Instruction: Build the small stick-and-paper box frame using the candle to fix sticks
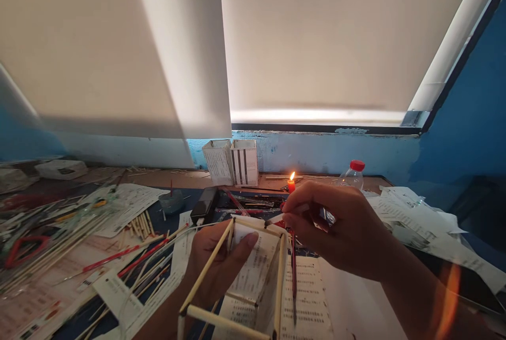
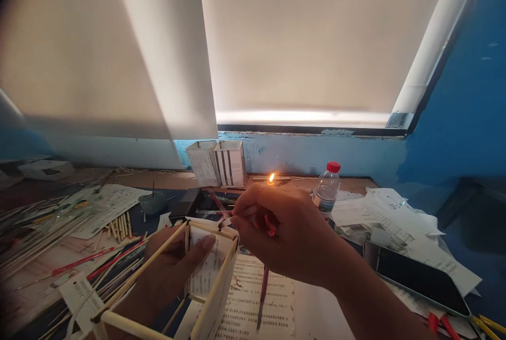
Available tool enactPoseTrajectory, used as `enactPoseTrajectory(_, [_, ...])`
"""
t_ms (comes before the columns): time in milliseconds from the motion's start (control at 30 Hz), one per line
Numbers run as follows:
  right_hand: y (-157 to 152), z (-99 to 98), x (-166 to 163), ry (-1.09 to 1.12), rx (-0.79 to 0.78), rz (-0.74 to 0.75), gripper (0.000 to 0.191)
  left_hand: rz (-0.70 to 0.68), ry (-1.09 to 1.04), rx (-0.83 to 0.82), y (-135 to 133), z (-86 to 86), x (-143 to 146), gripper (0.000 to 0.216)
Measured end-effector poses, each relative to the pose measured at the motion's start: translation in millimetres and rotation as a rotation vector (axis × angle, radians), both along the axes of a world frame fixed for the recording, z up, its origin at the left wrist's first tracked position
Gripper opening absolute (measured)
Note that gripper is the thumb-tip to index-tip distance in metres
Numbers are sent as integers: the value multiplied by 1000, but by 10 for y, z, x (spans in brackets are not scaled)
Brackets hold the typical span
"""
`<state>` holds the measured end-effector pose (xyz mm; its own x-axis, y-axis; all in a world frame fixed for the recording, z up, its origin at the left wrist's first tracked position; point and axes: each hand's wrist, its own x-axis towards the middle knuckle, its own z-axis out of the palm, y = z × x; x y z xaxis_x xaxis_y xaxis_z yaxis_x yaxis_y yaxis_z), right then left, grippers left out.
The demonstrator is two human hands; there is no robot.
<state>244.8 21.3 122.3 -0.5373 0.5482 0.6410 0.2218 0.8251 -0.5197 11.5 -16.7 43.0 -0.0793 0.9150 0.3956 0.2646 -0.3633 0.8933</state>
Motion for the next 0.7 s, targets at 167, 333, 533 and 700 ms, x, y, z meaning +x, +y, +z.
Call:
enactPoseTrajectory(167, [2,11,21,-24,-14,1,6,-8,-11,-11,-7,7,2,31])
enactPoseTrajectory(333, [-2,23,50,-52,-8,8,7,10,-9,-2,-11,11,19,33])
enactPoseTrajectory(533, [9,39,66,-72,16,32,10,37,-9,22,-8,34,27,39])
enactPoseTrajectory(700, [10,46,90,-92,48,41,15,4,-47,-14,-12,15,15,37])
